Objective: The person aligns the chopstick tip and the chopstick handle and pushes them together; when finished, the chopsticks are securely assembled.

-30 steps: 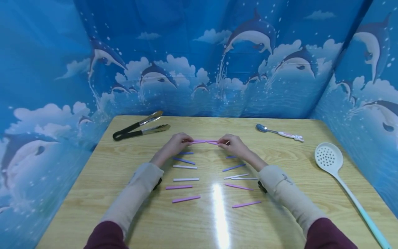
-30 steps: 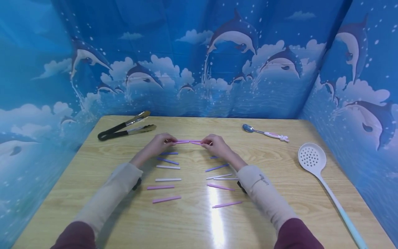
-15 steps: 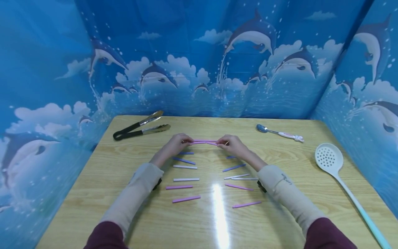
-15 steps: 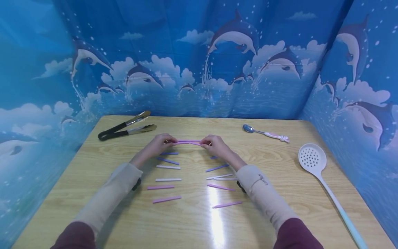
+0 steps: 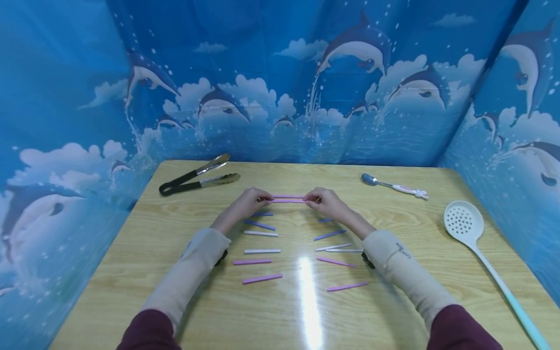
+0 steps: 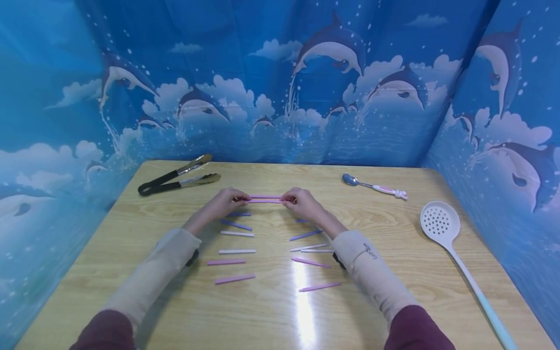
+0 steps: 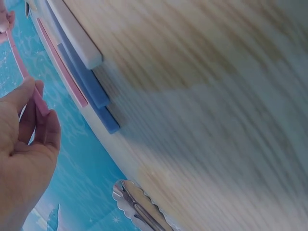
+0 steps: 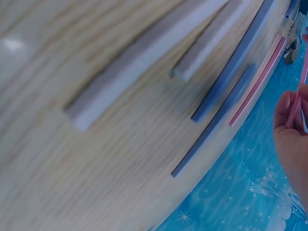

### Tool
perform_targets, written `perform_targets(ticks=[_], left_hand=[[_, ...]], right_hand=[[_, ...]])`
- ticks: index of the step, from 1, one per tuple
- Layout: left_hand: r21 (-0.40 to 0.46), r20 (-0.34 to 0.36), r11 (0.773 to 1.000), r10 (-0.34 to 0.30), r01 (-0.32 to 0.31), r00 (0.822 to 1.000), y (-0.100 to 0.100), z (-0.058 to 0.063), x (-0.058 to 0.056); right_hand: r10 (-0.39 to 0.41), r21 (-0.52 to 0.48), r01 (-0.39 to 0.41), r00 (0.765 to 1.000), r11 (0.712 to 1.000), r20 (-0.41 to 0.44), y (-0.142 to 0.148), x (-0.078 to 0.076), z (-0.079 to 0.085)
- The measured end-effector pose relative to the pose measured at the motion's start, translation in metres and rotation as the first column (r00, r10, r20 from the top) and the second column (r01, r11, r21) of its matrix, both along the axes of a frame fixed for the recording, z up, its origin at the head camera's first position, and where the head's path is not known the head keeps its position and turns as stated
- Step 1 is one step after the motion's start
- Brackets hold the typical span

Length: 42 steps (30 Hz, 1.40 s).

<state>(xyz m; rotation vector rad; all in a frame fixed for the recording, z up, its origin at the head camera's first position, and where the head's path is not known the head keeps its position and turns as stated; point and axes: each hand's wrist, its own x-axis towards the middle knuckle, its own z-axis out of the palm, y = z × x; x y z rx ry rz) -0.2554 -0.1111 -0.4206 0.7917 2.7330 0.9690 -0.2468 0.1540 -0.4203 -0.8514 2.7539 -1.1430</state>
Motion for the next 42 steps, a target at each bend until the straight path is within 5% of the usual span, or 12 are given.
perform_targets(ticks=[34, 42], left_hand=[[0.019, -0.187, 0.996, -0.079, 0.084, 0.979, 0.003, -0.006, -0.004], [0.04, -0.323, 0.995, -0.077, 0.095, 0.943, -0.001, -0.01, 0.002]], right_hand=[[-0.034, -0.04, 0.032, 0.998, 0.999, -0.061, -0.008, 0.0, -0.002], [-0.027, -0.07, 0.021, 0.996, 0.997, -0.087, -0.013, 0.004, -0.001]])
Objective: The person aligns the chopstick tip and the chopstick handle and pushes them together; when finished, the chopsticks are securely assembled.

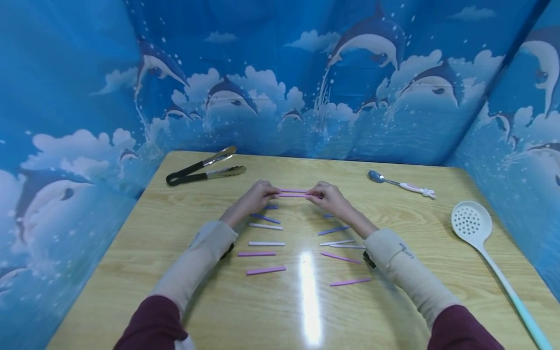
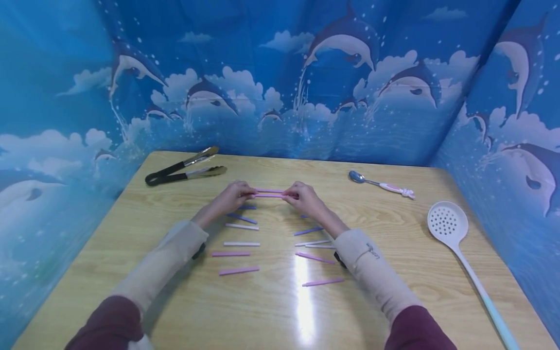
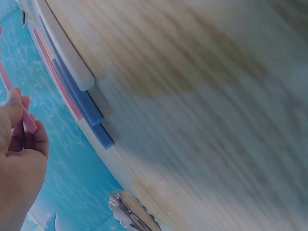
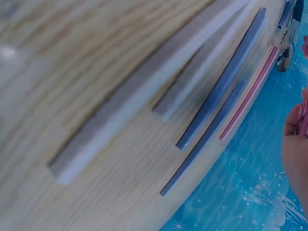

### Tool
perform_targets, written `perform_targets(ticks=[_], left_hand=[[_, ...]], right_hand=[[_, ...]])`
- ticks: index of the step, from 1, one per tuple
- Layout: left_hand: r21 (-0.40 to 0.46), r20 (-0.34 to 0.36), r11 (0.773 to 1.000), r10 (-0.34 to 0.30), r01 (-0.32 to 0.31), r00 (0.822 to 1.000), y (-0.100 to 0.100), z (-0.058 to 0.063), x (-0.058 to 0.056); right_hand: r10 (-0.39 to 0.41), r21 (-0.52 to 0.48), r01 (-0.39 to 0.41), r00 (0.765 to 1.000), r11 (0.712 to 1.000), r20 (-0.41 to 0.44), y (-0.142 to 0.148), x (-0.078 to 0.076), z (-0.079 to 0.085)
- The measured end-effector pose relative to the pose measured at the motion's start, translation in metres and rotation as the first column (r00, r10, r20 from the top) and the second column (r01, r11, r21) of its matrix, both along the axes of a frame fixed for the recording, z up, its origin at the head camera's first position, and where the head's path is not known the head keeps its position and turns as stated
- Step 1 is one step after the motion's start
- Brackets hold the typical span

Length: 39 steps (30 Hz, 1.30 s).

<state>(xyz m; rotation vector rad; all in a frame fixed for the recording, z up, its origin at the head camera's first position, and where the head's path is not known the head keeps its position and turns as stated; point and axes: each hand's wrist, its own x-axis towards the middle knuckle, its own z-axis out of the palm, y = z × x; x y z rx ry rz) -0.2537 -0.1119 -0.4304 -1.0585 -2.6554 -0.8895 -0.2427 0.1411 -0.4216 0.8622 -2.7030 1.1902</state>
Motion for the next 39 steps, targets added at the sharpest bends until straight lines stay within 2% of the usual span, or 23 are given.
perform_targets(ticks=[3, 10, 18, 21, 28, 31, 34, 39], left_hand=[[0.01, -0.017, 1.0, 0.005, -0.005, 1.0, 0.0, 0.0, 0.001], [-0.039, 0.011, 0.998, 0.041, -0.041, 0.999, 0.002, 0.004, 0.0], [-0.055, -0.007, 0.998, 0.0, -0.001, 1.0, 0.002, 0.008, -0.007], [-0.045, 0.017, 0.999, -0.005, 0.006, 1.0, 0.001, 0.008, -0.008], [-0.044, 0.144, 0.998, 0.047, -0.041, 0.988, -0.001, 0.006, -0.011], [-0.037, 0.163, 0.999, 0.046, -0.04, 0.986, -0.002, 0.005, -0.013], [-0.041, 0.179, 0.999, 0.041, -0.034, 0.983, -0.002, 0.002, -0.016], [-0.096, 0.228, 0.995, 0.06, -0.039, 0.972, -0.001, -0.003, -0.02]], right_hand=[[-0.004, -0.016, 0.004, 1.0, 1.0, -0.003, -0.001, 0.001, 0.001], [-0.013, -0.004, 0.013, 1.0, 1.0, 0.007, -0.001, -0.001, 0.002], [-0.026, 0.023, 0.027, 0.999, 0.999, -0.026, 0.003, -0.006, 0.001], [-0.045, 0.035, 0.046, 0.999, 0.998, -0.026, 0.007, -0.007, 0.001], [-0.097, 0.079, 0.096, 0.995, 0.992, 0.012, 0.017, -0.01, -0.002], [-0.11, 0.1, 0.107, 0.994, 0.989, 0.02, 0.02, -0.014, -0.005], [-0.095, 0.107, 0.092, 0.995, 0.99, 0.021, 0.021, -0.017, -0.01], [-0.052, 0.109, 0.05, 0.999, 0.993, 0.014, 0.02, -0.02, -0.018]])
